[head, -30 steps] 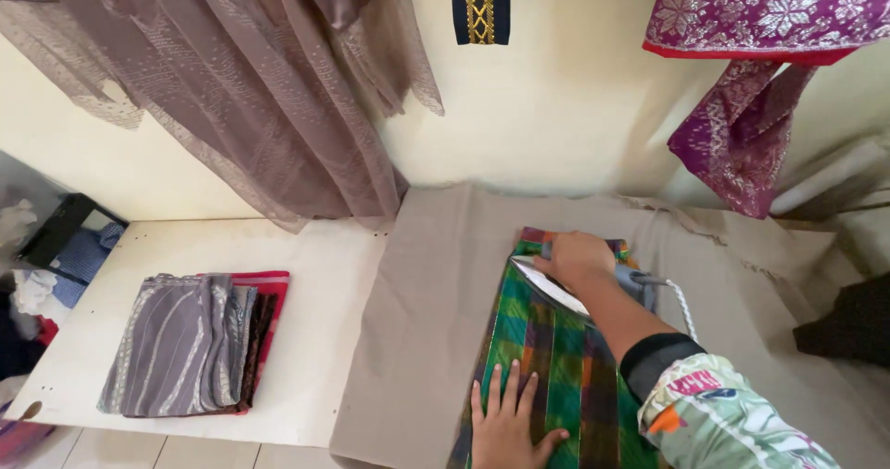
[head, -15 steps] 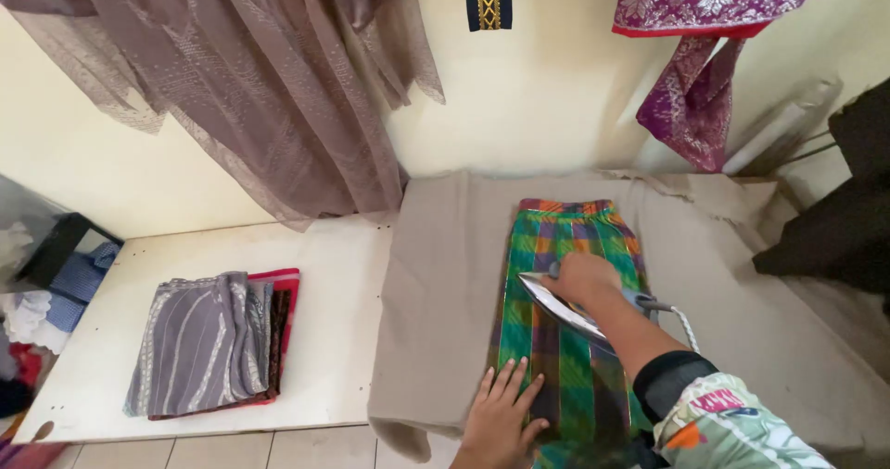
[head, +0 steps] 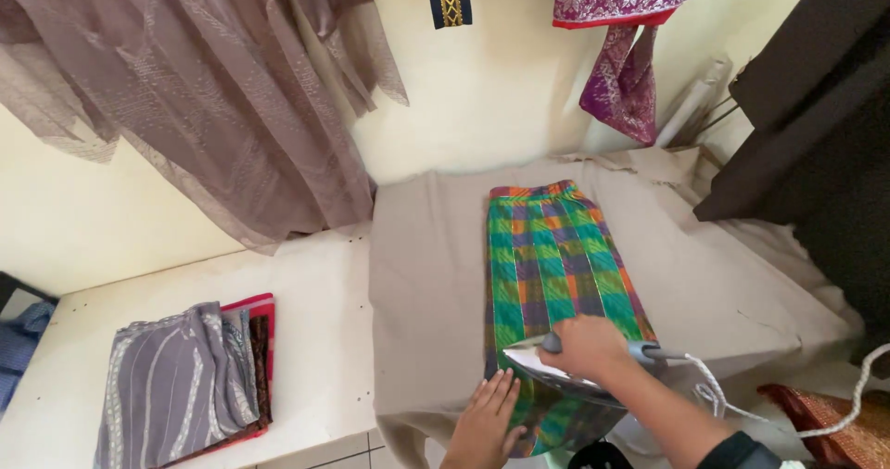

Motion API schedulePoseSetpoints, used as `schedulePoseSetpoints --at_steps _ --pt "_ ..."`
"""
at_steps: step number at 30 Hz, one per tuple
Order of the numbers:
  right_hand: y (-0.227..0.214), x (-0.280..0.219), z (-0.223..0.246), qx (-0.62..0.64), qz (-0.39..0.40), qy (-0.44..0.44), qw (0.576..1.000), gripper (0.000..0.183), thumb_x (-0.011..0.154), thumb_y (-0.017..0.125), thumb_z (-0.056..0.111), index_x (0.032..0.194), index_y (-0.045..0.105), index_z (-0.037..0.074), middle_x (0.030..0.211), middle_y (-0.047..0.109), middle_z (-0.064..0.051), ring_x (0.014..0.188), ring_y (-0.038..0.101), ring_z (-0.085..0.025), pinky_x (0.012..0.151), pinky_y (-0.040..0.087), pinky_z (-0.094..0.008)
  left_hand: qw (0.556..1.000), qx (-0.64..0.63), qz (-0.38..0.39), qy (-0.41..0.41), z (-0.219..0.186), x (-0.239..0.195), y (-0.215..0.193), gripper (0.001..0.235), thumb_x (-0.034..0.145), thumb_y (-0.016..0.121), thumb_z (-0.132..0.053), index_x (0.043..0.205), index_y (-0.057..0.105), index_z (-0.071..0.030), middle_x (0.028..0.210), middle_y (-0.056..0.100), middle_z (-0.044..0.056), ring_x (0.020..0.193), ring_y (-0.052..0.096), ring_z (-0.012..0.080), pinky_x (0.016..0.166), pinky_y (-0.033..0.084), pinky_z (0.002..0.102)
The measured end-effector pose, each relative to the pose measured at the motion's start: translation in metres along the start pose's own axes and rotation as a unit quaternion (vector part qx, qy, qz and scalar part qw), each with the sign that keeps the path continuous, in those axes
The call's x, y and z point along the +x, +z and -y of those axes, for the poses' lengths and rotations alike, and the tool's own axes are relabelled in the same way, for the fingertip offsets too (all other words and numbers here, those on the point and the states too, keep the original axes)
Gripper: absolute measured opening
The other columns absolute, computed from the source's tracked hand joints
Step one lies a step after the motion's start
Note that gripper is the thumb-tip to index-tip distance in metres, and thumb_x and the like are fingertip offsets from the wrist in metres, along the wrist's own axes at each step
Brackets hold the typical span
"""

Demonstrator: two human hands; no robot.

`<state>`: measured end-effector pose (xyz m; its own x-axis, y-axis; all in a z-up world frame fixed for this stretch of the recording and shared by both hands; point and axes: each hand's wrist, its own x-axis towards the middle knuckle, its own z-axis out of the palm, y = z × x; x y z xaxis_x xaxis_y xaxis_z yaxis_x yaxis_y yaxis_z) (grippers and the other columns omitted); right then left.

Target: The person irons a green plaid woven skirt on a padded ironing board, smoothing it with one hand while moving a clothes iron over the fabric. They lift and reposition the skirt, iron the other side, fold it in sections, and place the folded skirt on a nearby table.

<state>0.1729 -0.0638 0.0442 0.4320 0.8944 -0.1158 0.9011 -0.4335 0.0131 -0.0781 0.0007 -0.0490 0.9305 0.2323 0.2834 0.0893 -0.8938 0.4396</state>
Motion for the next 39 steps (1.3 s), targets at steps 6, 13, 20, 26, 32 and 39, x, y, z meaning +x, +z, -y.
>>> schedulePoseSetpoints --at_steps 6,13,20,26,32,39 --pt "0.006 0.008 0.011 -0.023 -0.038 -0.005 0.999 0.058 0.082 0.064 0.071 0.09 0.071 0.014 0.075 0.074 -0.01 0.064 0.07 -0.034 0.062 0.057 -0.046 0.999 0.033 -0.019 0.02 0.033 -0.006 0.054 0.078 0.092 0.069 -0.033 0.154 0.039 0.006 0.162 0.034 0.024 0.151 0.03 0.0364 0.118 0.024 0.05" --pt "-0.007 0.078 -0.04 -0.063 -0.052 0.012 0.997 0.058 0.086 0.059 0.071 0.089 0.072 0.015 0.089 0.076 -0.004 0.074 0.073 -0.029 0.068 0.058 -0.044 1.0 0.012 0.016 -0.005 0.05 -0.013 0.102 0.077 0.097 0.06 -0.04 0.156 0.038 0.003 0.164 0.032 0.024 0.152 0.026 0.0357 0.118 0.02 0.052" --pt "-0.014 0.162 -0.079 -0.066 -0.02 0.041 0.997 0.06 0.083 0.058 0.076 0.096 0.071 0.018 0.09 0.077 -0.005 0.081 0.073 -0.03 0.077 0.058 -0.043 0.961 0.225 -0.16 0.026 0.08 0.017 0.138 0.052 0.108 0.049 -0.05 0.144 0.055 -0.013 0.147 0.056 0.009 0.139 0.047 0.0228 0.11 0.03 0.05" --pt "-0.023 0.213 -0.075 -0.062 -0.051 0.03 0.996 0.058 0.083 0.06 0.073 0.105 0.069 0.02 0.091 0.078 -0.004 0.079 0.074 -0.03 0.074 0.057 -0.045 0.996 0.061 -0.009 -0.069 0.056 0.096 0.085 0.074 0.104 0.048 -0.056 0.153 0.046 -0.001 0.159 0.039 0.024 0.148 0.026 0.0424 0.114 0.01 0.066" --pt "-0.019 0.254 -0.088 -0.051 -0.054 0.038 0.996 0.059 0.084 0.058 0.073 0.098 0.068 0.017 0.092 0.077 -0.004 0.078 0.074 -0.029 0.072 0.059 -0.045 0.986 0.147 -0.053 -0.053 0.071 0.105 0.122 0.084 0.103 0.047 -0.074 0.158 0.045 -0.011 0.165 0.03 0.023 0.151 0.023 0.0433 0.109 0.011 0.072" --pt "-0.056 0.264 -0.083 -0.03 -0.002 0.054 0.998 0.061 0.084 0.059 0.071 0.098 0.075 0.013 0.096 0.077 -0.011 0.086 0.073 -0.033 0.078 0.058 -0.046 0.961 0.253 -0.106 -0.035 0.074 0.106 0.117 0.093 0.093 0.052 -0.085 0.158 0.045 -0.019 0.17 0.029 0.015 0.156 0.023 0.0355 0.114 0.015 0.067"
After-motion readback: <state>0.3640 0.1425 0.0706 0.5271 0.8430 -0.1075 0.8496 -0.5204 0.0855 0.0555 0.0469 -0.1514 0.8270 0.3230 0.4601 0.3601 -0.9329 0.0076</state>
